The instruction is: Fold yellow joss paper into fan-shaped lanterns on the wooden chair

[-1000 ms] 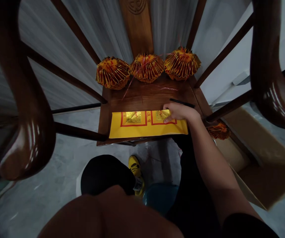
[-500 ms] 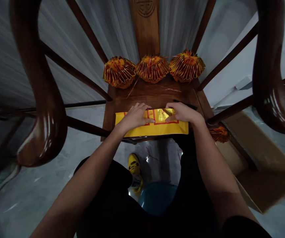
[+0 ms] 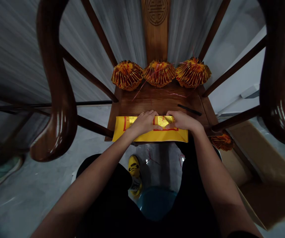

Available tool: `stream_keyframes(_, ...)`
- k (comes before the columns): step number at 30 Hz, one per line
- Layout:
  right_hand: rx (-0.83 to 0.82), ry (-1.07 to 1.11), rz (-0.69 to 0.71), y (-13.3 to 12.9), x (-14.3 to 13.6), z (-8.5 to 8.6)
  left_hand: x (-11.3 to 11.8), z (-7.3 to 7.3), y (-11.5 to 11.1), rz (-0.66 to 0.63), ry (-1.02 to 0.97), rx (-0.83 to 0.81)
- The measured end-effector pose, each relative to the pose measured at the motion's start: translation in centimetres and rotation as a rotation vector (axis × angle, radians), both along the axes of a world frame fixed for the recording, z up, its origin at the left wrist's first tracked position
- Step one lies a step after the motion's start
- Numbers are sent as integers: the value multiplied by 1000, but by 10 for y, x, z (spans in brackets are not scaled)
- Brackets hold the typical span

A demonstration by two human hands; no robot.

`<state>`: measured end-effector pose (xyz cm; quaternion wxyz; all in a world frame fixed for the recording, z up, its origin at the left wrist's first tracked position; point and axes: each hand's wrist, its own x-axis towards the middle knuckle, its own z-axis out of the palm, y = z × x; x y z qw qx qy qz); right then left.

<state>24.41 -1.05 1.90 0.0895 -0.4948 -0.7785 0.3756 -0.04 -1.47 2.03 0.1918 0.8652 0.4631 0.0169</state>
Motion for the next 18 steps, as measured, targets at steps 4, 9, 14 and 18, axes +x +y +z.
stream_keyframes(4,5,-7,11,0,1,1,-3,1,0,-26,10,-4)
stream_keyframes(9,-16,0,11,-2,0,2,-6,7,0,-51,1,-53)
stream_keyframes(14,-37,-12,1,-1,-1,2,-5,8,-3,-44,17,-62)
stream_keyframes(18,-44,-17,11,-1,0,1,-4,7,-4,-48,19,-56)
